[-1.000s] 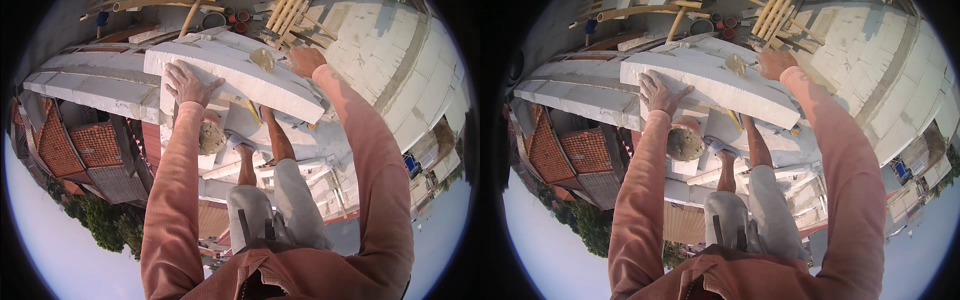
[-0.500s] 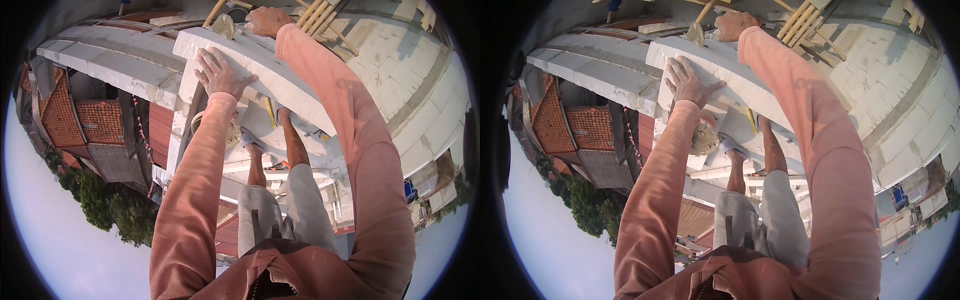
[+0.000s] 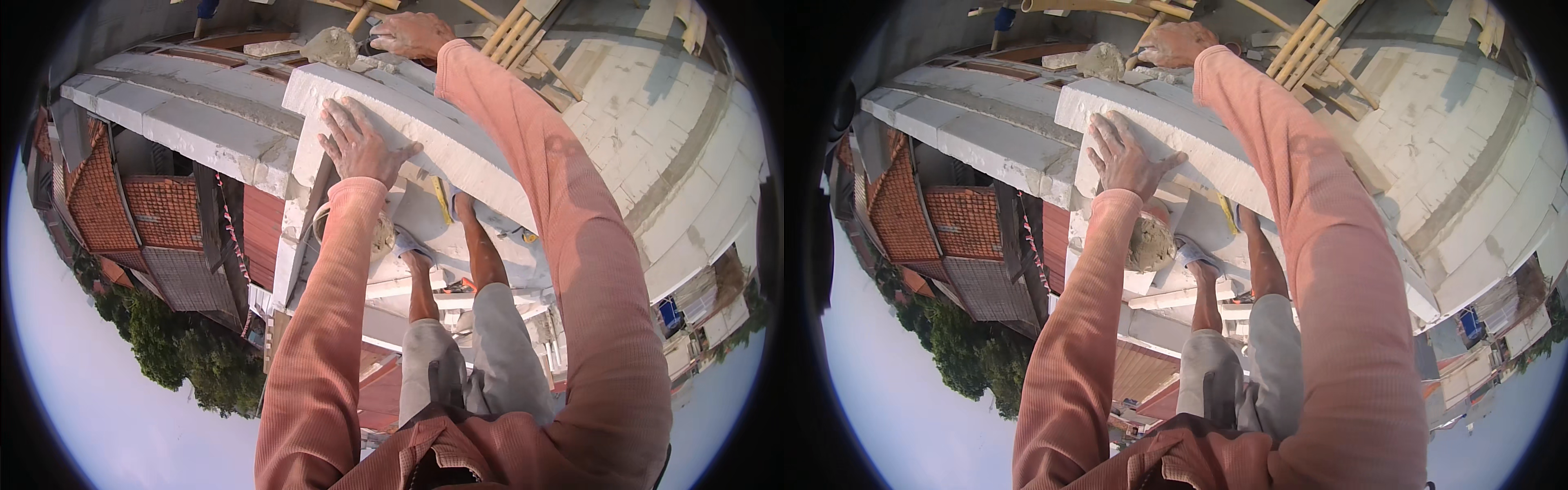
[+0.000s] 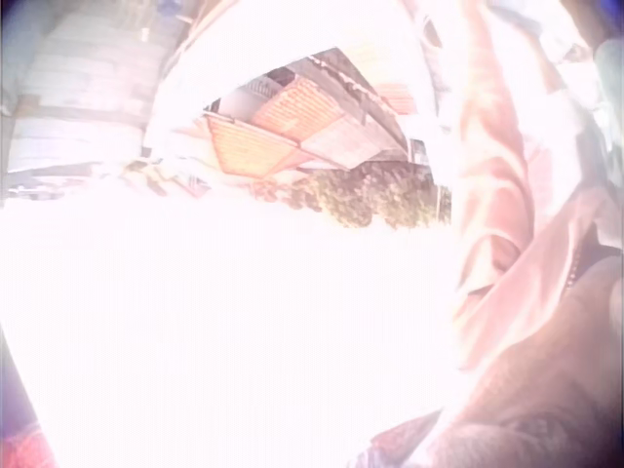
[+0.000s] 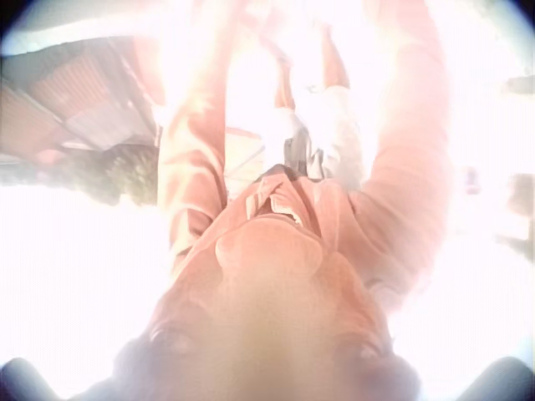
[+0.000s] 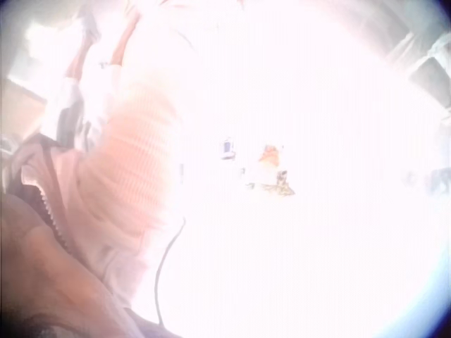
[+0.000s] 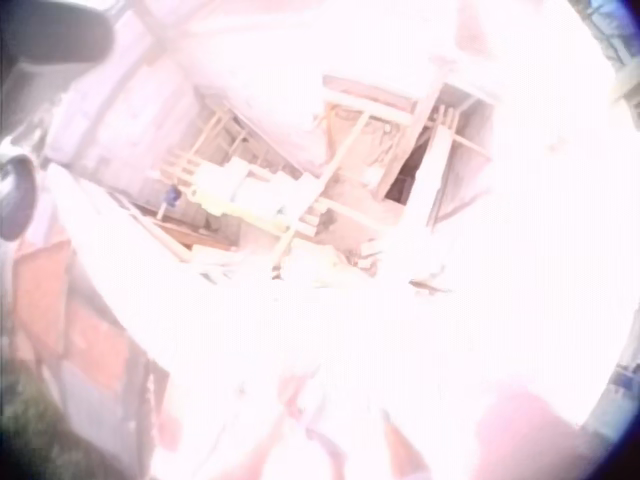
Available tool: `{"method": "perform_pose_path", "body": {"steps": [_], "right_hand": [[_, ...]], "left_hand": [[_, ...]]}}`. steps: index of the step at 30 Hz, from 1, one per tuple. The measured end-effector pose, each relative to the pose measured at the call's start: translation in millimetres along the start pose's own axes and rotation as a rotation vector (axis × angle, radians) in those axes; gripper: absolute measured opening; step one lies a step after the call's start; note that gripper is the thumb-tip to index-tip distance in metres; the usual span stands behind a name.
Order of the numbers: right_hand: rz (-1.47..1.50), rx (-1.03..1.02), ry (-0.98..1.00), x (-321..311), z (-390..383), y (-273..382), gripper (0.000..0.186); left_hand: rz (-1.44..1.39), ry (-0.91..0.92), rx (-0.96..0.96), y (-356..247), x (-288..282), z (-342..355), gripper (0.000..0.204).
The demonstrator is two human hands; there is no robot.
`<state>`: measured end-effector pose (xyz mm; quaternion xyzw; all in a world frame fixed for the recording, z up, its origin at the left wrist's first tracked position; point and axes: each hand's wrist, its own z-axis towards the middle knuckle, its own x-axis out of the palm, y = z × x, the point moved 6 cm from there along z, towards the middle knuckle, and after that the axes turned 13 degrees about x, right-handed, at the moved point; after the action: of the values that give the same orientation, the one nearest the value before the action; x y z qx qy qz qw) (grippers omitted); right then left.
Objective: The person applies mortar onto a structure with a trowel, places concrete blocks onto the mortar, and taps them into place with a hammer.
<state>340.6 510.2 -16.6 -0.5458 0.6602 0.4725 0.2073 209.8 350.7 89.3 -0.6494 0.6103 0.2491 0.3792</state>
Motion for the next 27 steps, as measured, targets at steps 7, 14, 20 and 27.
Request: {"method": "perform_pose_path", "body": {"steps": [7,14,20,27], "right_hand": [[0.258,0.021,-0.115,-4.7,-9.1,11.4,0.044],[-0.075,-0.056,-0.079,21.6,-45.3,22.6,0.022],[-0.29,-0.289,-0.084,-15.8,-91.2,8.4,0.019],[-0.135,-0.169,-0.149,-43.6,-98.4,-28.7,0.02]], "left_hand": [[0.03,0.019,-0.047,12.3,-4.2,-5.1,0.145],[0.005,0.016,-0.033,6.8,5.6,0.5,0.146],[-0.017,0.009,-0.03,2.4,1.3,0.5,0.145],[-0.019,0.021,-0.036,1.9,-1.4,-0.6,0.144]]}}
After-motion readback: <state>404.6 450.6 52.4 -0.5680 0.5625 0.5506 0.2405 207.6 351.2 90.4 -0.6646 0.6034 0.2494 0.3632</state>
